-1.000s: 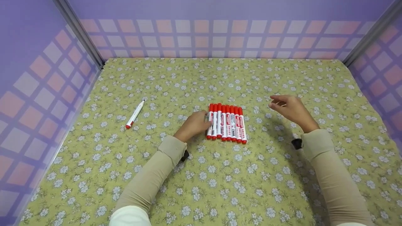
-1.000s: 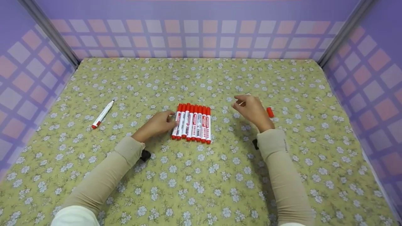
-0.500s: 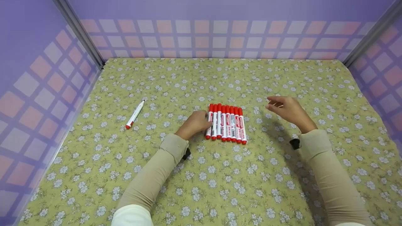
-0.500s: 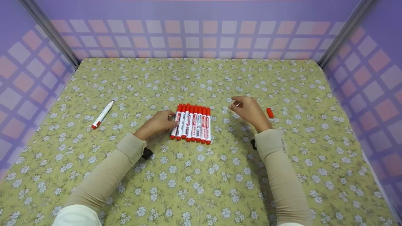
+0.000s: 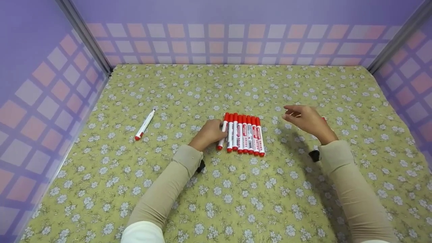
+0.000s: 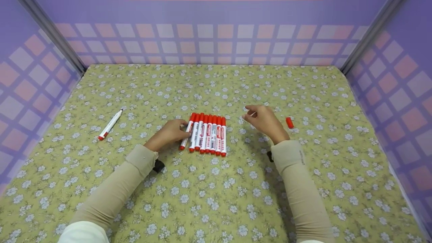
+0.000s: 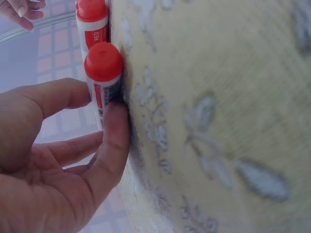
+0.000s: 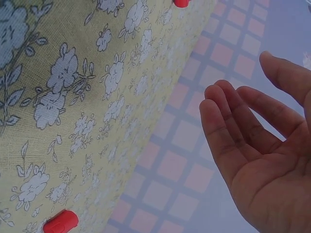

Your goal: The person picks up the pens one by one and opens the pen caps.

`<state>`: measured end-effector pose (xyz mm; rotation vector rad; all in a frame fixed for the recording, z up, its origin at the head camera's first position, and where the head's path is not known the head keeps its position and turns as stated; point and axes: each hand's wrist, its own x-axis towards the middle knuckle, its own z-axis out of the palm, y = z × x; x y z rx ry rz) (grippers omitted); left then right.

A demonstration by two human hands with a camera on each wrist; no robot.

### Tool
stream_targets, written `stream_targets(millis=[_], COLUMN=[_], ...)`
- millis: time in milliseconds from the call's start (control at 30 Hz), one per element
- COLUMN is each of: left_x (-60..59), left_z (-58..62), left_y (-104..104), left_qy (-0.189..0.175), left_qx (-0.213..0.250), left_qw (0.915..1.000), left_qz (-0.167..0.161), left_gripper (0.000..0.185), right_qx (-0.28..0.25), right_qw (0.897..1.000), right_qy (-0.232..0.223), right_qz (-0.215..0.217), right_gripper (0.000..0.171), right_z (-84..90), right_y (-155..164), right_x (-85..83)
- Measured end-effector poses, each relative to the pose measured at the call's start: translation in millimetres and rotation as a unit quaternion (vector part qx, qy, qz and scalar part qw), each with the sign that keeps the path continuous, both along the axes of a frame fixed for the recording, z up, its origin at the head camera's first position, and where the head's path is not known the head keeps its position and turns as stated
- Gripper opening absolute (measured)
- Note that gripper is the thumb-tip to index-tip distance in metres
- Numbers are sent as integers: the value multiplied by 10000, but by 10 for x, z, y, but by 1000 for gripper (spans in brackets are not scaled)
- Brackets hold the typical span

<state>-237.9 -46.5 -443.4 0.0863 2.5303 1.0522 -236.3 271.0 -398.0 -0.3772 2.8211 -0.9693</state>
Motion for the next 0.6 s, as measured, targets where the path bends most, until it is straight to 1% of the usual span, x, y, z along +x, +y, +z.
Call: stream_targets(millis=[133,333,433,567,600], left_x=[-12,-13,-23,-41,-41], left_z=[15,40,44,56,63], left_y=[-23,-73,-91,-107,-110], left_qy=[-155,-352,-284,-51,-41], left_qx=[121,497,415,135,141], left_qw=[9998,9980,9986,9998,9998], left_qz=[34,139,150,98,94], left_gripper=[32,33,31,32,32], right_qx=[-29,-7,-57,-132,-128], right_qw=[10000,9999,9998,9996,9995], right_qy=[22,82,113,144,165], right_qz=[32,145,183,223,231], right_gripper=[51,49,47,46,46], right_z=[6,25,29,31,33], right_y=[-18,-29,-35,-46,-51], right_x=[5,5,7,15,18])
